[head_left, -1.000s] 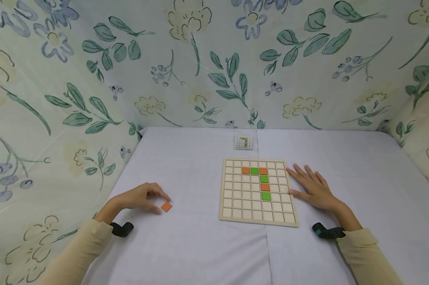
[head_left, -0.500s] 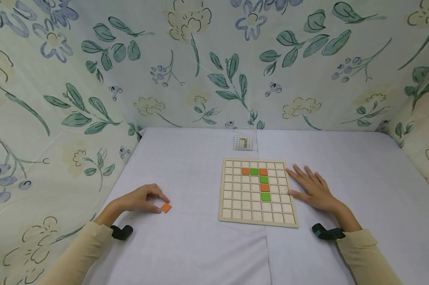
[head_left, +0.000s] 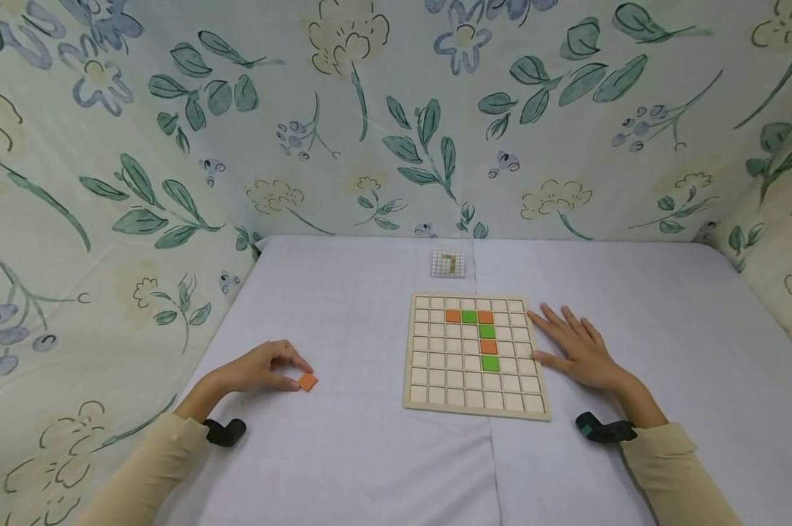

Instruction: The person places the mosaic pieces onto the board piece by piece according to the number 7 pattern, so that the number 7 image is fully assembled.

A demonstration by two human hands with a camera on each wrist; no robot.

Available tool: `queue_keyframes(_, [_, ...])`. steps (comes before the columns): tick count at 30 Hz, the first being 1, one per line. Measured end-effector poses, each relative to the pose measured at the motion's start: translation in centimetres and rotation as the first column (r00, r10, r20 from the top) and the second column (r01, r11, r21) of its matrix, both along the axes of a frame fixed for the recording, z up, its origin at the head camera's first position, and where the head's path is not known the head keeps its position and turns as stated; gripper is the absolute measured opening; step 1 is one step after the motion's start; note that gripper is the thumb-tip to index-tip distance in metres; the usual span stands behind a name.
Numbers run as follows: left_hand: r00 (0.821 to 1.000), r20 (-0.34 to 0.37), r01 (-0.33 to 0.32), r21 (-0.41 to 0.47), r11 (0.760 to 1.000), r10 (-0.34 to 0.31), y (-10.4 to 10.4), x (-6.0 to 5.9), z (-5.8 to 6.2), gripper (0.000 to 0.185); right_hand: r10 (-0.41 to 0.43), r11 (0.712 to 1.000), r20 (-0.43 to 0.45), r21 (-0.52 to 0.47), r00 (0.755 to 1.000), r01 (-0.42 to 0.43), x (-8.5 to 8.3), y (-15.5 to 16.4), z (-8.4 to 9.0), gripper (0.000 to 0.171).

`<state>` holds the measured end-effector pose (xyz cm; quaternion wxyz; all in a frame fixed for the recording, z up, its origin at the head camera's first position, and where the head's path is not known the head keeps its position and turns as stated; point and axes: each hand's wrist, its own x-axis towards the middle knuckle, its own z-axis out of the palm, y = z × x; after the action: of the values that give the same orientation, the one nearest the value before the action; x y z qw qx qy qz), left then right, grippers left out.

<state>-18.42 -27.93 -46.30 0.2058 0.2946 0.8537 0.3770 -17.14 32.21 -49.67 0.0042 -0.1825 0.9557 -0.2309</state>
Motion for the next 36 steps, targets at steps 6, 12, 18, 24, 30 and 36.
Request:
queue_keyframes(6, [0.999,0.017,-0.028,0.011,1.0,0.027,0.5,0.2,0.3,0.03,-0.002,1.0,0.005,0.004,1.0,0.002,0.0,0.0,0.0,0.078])
queue_keyframes(12, [0.999,-0.032,-0.026,0.061,0.998,0.028,1.8,0.3,0.6,0.028,-0.001,1.0,0.0,0.005,1.0,0.001,0.1,-0.1,0.0,0.078])
queue_keyframes(18, [0.995,-0.092,-0.033,0.114,0.993,0.043,3.6,0.5,0.9,0.028,-0.002,1.0,0.006,0.006,1.0,0.002,0.1,0.0,0.1,0.078])
queue_keyframes(24, [0.993,-0.045,-0.103,0.11,0.989,0.109,5.6,0.7,1.2,0.03,-0.006,1.0,0.005,0.007,1.0,0.006,0.1,-0.1,0.2,0.078])
queue_keyframes(30, [0.98,0.028,-0.201,0.119,0.972,0.199,7.5,1.1,1.7,0.031,-0.01,1.0,0.003,0.007,1.0,0.01,0.1,-0.2,0.3,0.078])
queue_keyframes(36, [0.967,0.063,-0.253,0.111,0.961,0.247,9.6,1.5,1.7,0.032,-0.007,1.0,0.002,0.0,1.0,0.007,0.1,-0.1,0.2,0.078])
